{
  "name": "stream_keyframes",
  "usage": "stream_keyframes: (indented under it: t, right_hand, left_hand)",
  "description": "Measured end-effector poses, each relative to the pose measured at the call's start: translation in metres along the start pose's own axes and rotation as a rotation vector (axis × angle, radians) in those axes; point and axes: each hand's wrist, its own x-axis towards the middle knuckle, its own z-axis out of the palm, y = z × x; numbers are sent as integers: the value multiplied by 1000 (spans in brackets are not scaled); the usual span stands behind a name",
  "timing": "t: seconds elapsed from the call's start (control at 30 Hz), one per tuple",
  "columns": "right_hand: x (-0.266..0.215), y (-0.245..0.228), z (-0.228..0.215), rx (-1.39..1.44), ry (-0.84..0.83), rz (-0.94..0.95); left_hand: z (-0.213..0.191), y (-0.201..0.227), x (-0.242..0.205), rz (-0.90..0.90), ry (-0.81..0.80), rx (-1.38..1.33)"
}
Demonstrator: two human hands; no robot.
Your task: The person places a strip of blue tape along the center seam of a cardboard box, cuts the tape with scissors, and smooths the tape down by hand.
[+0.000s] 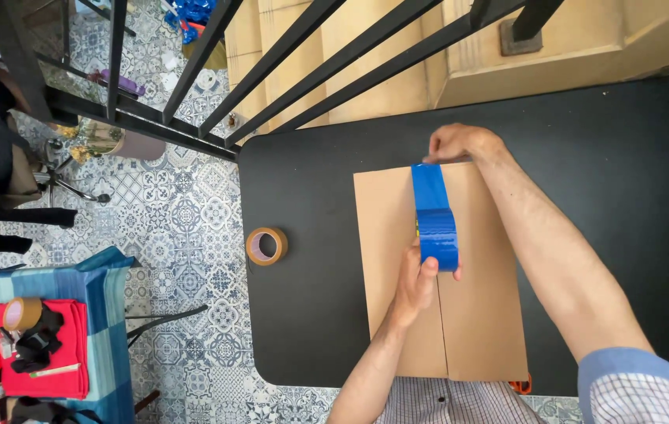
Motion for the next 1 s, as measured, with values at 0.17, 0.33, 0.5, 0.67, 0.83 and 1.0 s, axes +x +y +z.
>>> stream_keyframes:
  t: [0.17, 0.33, 0.5, 0.67, 0.83, 1.0]
  right_hand:
    - [-80, -37, -37, 410, 253, -321]
    - [-186, -92, -34, 374, -35, -232]
    - [-171, -78, -17, 165, 52, -125]
    - [-144, -64, -3, 30, 89, 7]
    - [-146, -67, -5, 71, 126, -16]
    - [-209, -87, -15, 368, 325, -369]
  left_hand:
    - [1, 50, 11, 72, 65, 44]
    - [3, 33, 6, 93, 85, 65]
    - [3, 34, 6, 92, 88, 78]
    - [2, 24, 4, 98, 76, 99]
    - [2, 6, -1, 75, 71, 94]
    - [3, 21, 3, 110, 83, 56]
